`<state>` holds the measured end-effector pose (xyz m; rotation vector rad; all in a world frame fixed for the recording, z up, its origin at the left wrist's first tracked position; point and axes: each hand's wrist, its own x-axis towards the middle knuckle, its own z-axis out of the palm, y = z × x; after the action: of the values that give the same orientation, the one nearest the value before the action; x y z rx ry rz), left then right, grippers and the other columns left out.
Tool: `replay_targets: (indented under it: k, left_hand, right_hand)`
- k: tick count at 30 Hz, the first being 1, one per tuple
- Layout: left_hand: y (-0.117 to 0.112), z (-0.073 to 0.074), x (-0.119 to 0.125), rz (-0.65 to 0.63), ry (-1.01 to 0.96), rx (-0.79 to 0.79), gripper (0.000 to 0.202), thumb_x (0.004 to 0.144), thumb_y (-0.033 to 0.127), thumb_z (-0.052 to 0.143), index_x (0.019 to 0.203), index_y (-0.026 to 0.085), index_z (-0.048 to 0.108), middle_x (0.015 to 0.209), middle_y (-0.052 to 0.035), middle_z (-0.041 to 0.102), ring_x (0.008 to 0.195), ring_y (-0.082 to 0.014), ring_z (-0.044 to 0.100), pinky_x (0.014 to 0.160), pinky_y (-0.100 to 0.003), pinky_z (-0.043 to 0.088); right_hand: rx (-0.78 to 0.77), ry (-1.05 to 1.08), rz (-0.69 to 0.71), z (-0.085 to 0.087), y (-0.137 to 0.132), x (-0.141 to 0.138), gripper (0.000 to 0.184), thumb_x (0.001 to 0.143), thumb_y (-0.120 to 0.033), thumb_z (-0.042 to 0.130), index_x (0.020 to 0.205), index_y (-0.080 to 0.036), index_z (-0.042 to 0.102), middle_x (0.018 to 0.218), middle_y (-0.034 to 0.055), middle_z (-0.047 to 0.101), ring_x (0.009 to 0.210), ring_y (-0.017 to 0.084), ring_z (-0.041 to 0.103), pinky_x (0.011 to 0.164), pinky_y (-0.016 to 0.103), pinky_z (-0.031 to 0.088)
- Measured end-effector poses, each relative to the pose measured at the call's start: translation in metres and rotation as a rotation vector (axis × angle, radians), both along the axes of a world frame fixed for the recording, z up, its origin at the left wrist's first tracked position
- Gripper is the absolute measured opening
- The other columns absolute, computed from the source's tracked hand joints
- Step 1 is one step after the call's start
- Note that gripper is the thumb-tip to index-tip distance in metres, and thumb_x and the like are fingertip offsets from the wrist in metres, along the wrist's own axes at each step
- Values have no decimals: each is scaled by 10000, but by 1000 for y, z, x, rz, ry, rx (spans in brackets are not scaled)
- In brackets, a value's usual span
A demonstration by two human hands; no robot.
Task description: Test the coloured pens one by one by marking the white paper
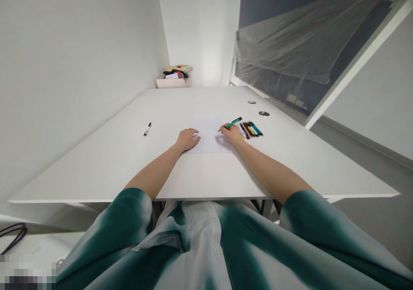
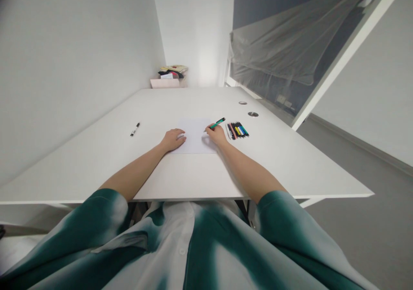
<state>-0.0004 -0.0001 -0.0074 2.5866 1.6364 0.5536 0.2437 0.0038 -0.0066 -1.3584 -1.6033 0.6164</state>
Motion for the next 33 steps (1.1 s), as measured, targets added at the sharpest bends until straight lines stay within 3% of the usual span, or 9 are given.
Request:
replay_targets:
  k: [6,11,18,22,26,33]
  left_hand:
    - [-13,8,22,-182,-97,100,358,932,358,499,1202,172,641,1233,-89,683,1164,-228,600,1051,-388,414]
    - [-15,8,28,-237,-88,87,287,940,305,476,1080,189,698,1118,-69,732,1081,-220,641,1009,-387,437]
    - [-8,9,13,-127,-16,49,310,928,310,475,1079,180,713,1108,-91,729,1082,-247,636,1007,-407,440]
    - [-1,7,1,-46,37,25,332,924,319,465,1094,181,715,1121,-100,723,1088,-256,632,1007,-398,444]
    - [2,4,-3,-31,43,21,348,920,326,455,1106,191,716,1120,-96,725,1087,-263,632,1004,-406,449]
    - [-3,7,-1,-97,19,44,343,903,305,453,1065,202,737,1128,-82,733,1092,-255,631,1016,-410,446]
  right_hand:
    - [-42,204,249,5,-16,-26,189,702,-350,602,782,-185,647,699,18,646,722,165,592,729,281,466]
    - [-62,242,351,8,-26,-38,188,685,-348,634,777,-184,648,678,3,630,687,147,561,694,275,451]
    - [-150,530,260,11,-14,-23,235,670,-390,698,745,-179,631,509,-46,483,492,99,413,491,239,338]
    - [-231,711,207,14,-8,-12,192,688,-363,656,740,-182,623,518,-32,494,493,102,441,484,230,348]
    - [-315,702,180,15,-7,-9,195,714,-379,574,759,-192,608,565,-2,559,525,125,492,538,250,398]
    - [-298,672,229,13,-13,-10,248,690,-414,604,836,-215,589,632,-13,565,597,132,525,594,247,418]
